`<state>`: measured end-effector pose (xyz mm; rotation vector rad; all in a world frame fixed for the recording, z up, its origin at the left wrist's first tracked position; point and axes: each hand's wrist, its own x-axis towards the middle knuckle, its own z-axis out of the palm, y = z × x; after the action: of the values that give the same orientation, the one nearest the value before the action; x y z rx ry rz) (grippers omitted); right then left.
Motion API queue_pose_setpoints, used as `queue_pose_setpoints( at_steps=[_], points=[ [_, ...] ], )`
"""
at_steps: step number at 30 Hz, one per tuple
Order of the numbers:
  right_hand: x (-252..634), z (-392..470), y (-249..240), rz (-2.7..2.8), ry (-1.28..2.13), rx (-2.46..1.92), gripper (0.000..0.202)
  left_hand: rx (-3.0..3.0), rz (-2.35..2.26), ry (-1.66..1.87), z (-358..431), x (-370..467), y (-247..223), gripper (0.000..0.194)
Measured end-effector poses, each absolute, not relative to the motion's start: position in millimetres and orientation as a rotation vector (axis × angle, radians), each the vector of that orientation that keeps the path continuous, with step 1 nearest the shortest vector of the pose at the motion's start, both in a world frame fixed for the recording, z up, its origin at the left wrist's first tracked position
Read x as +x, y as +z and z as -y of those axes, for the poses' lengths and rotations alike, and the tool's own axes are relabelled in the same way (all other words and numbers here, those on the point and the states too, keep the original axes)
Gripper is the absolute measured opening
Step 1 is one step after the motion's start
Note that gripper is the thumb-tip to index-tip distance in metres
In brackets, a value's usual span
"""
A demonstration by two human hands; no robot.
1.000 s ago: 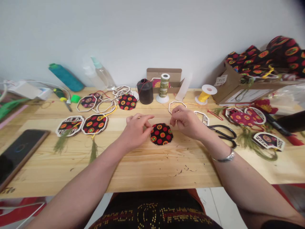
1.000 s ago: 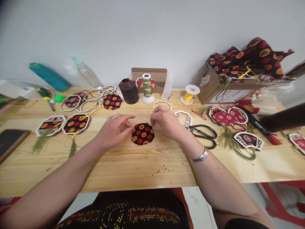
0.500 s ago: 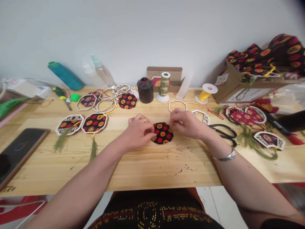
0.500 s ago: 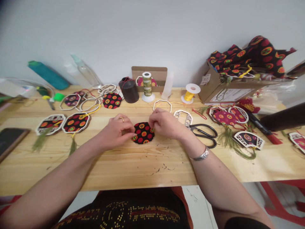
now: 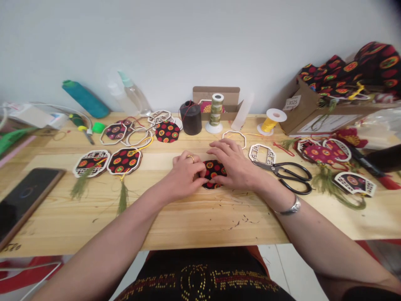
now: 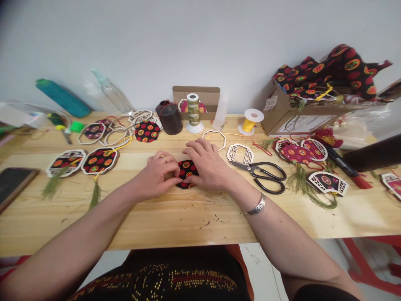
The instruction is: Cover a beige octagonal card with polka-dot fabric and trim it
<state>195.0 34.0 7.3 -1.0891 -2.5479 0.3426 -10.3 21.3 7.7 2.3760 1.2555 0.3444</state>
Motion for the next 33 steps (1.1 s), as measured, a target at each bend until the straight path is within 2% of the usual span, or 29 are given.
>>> queue_pose_setpoints(
  at_steps=[7, 16, 25, 30, 33],
  points=[
    [204, -39, 10, 2.642, 0.381, -1.090, 0.078, 2.364, -1.260, 0.338, -22, -11, 7, 0.014],
    [213, -48, 10, 2.637, 0.382, -1.166, 0.074, 2.354, -1.271, 0.332, -20, -8, 9, 0.021],
    [224, -51, 17, 2.685, 0.524, -1.161, 0.086, 2.343, -1.291, 0.325, -22, -11, 10, 0.029],
    [223, -53, 15, 2.620, 0.409, -1.203, 0.072, 2.338, -1.307, 0.324, -21, -10, 9, 0.034],
    [222, -52, 14, 2.631, 0.407, -1.220, 0.072, 2.342, -1.293, 0.268, -21, -10, 9, 0.032]
  ],
)
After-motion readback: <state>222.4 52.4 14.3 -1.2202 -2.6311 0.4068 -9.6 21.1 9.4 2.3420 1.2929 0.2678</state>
